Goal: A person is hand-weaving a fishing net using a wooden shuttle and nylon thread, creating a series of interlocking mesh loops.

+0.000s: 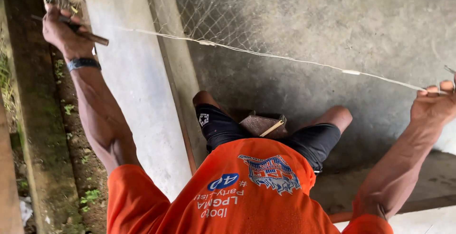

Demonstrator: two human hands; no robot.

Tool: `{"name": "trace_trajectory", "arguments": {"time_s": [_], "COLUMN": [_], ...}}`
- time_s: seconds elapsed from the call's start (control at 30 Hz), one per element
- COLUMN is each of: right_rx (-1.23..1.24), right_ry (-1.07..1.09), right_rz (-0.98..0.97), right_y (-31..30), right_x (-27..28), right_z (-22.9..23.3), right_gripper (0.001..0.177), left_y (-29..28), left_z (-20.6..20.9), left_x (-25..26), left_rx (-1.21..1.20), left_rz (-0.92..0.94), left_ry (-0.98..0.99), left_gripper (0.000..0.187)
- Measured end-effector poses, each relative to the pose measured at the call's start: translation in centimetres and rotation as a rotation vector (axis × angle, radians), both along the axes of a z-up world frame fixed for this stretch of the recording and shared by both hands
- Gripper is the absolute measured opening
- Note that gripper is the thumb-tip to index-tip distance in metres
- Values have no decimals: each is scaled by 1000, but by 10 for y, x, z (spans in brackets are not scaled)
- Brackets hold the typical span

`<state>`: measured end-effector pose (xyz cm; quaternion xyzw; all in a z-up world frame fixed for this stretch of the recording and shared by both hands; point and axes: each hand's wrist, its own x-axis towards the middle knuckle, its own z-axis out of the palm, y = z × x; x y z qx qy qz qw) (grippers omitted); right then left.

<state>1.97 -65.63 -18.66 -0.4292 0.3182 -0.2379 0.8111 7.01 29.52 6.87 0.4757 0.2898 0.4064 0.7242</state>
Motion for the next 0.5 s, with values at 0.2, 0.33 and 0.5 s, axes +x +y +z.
{"name": "trace_trajectory", "arguments": {"time_s": [0.2,0.33,0.5], "right_rx": [-61,29,14], "right_ry": [64,65,-11], "right_rz": [-41,-81,-24], "right_y": [23,5,28], "right_x": [-18,-22,-42], "right_z": [57,50,88], "right_gripper": [19,21,40], "left_y": [8,0,39], "left_z": [-16,-25,-60], "left_x": [10,16,31], "left_rx": [8,23,-81], "left_rz": [-18,-27,-100], "left_ry": [8,84,135], "left_gripper": [12,21,23]}}
